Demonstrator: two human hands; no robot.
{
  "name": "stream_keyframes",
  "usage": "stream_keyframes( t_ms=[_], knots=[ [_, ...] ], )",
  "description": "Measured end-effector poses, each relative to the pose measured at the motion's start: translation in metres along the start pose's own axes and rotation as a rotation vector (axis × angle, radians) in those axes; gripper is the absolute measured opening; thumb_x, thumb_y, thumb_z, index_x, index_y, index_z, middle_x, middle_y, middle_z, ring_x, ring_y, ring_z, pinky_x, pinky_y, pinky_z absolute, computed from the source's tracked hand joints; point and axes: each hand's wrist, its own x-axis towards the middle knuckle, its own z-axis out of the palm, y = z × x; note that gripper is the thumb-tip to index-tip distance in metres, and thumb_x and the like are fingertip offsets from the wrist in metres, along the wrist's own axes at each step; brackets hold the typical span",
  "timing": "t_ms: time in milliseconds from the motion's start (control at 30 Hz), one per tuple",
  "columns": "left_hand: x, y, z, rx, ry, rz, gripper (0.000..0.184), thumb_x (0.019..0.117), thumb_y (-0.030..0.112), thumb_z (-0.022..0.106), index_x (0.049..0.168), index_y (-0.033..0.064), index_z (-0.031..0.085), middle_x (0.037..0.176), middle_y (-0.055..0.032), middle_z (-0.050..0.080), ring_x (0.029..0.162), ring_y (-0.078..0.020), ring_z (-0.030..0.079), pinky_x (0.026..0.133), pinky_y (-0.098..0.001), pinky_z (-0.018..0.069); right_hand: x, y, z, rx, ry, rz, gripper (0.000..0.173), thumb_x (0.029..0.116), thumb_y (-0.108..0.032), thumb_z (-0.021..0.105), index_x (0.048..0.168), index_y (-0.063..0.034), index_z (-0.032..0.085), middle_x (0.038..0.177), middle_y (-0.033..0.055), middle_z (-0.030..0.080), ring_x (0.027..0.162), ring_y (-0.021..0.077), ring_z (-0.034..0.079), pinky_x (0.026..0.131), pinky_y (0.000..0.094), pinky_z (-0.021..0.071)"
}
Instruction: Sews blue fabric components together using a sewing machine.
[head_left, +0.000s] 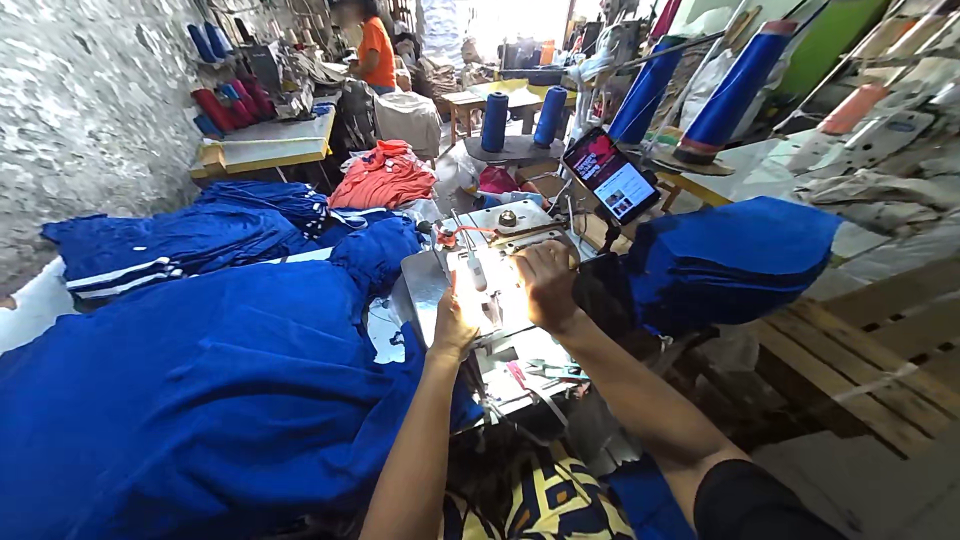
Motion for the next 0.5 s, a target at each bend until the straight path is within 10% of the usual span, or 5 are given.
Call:
stream_keyframes(
  t_ms=[500],
  knots=[
    [0.0, 0.001, -0.004, 0.045, -0.108, -0.006, 0.029, 0.1008, 0.007, 0.054, 0.122, -0.0114, 0.061, 0.097, -0.0219, 0.069, 0.09, -0.0273, 0.068, 0.087, -0.0433, 0.0549, 0.0, 0.001, 0.0, -0.012, -0.027, -0.007, 0.02, 0.0837, 0.009, 0.061, 0.098, 0.0016, 0.073, 0.094, 0.0177, 0.073, 0.094, 0.0368, 0.07, 0.097, 0.0555, 0.0462]
  ],
)
